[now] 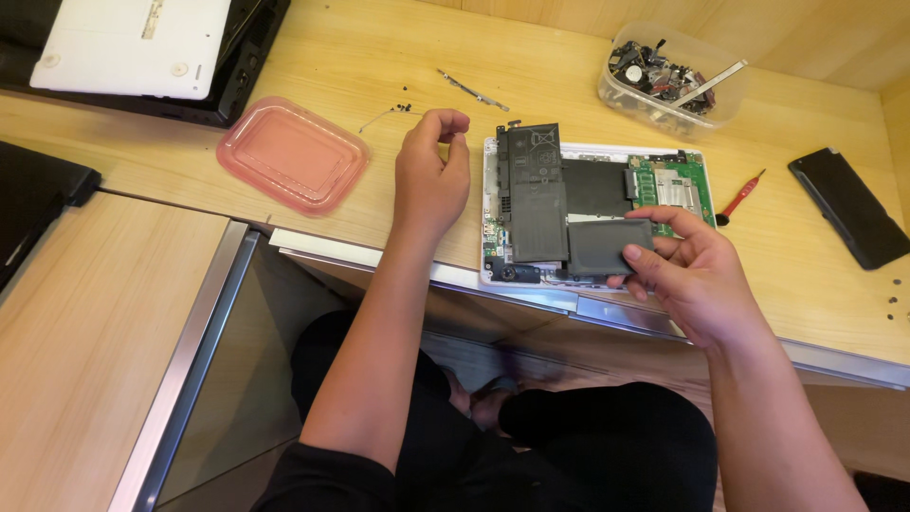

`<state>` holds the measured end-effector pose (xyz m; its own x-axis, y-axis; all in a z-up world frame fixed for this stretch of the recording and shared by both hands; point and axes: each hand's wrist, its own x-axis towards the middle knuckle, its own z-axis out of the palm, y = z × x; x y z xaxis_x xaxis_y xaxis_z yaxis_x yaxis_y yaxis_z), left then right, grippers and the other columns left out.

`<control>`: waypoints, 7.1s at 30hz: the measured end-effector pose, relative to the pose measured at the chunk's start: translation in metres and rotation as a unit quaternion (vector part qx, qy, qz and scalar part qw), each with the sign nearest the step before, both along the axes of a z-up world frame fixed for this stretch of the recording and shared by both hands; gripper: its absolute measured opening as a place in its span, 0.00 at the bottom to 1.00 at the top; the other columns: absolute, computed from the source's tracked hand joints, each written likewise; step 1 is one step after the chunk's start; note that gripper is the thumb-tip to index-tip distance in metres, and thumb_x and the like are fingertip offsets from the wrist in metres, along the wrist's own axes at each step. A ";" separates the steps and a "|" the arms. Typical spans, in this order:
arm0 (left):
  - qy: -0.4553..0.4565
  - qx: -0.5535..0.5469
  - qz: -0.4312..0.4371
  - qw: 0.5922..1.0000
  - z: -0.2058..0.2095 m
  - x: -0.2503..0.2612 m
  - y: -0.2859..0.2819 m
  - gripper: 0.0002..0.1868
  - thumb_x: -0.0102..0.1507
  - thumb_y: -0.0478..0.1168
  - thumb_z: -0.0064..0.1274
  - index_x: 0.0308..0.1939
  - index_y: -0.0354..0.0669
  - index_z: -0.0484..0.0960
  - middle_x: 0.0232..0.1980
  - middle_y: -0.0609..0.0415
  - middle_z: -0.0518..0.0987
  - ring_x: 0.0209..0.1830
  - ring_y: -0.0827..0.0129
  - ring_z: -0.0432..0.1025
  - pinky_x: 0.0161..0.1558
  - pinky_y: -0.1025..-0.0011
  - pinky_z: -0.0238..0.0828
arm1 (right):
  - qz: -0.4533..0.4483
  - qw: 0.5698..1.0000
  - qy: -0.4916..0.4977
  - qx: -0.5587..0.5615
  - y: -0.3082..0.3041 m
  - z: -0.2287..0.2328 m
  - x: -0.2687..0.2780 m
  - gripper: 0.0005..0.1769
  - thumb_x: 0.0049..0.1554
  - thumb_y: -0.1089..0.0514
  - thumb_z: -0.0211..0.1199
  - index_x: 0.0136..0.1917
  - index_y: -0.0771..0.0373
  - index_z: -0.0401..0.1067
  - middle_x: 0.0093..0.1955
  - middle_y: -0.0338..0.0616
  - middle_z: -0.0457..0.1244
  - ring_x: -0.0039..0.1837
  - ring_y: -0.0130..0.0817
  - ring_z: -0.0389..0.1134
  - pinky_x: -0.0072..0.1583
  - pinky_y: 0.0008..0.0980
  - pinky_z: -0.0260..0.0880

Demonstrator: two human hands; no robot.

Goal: The person works on a disassembled laptop placed on a wooden desk. They use a red screwdriver to tighten screws on the motherboard and then install a black battery into the laptop chassis, securing it with screws.

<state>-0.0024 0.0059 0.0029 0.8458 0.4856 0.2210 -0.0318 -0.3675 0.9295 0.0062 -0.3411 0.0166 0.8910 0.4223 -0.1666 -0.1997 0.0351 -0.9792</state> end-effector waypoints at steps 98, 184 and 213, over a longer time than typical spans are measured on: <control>0.383 -0.610 -0.536 0.440 -0.009 -0.061 -0.034 0.40 0.76 0.55 0.41 0.72 0.15 0.80 0.67 0.07 0.79 0.54 0.03 0.78 0.42 0.31 0.88 | -0.074 0.977 -0.049 0.194 -0.023 -0.047 -0.097 0.34 0.57 0.77 0.74 0.76 0.77 0.73 0.50 0.65 0.78 0.45 0.45 0.82 0.42 0.36 0.87; 0.109 0.287 -0.195 0.932 0.012 -0.062 -0.006 0.41 0.68 0.65 0.63 0.82 0.54 0.80 0.88 0.68 0.73 0.88 0.60 0.58 0.75 0.47 0.60 | -0.041 0.808 -0.400 -0.430 -0.024 -0.003 -0.013 0.20 0.61 0.49 0.86 0.64 0.52 0.90 0.65 0.41 0.71 0.71 0.50 0.65 0.70 0.48 0.68; -0.117 0.440 -0.361 0.814 0.017 -0.009 -0.145 0.09 0.70 0.51 0.67 0.50 0.56 0.94 0.72 0.56 0.85 0.79 0.44 0.73 0.54 0.42 0.77 | -0.280 0.932 -0.224 -0.063 -0.077 -0.015 0.052 0.10 0.79 0.57 0.61 0.67 0.63 0.78 0.49 0.43 0.70 0.46 0.27 0.68 0.47 0.25 0.67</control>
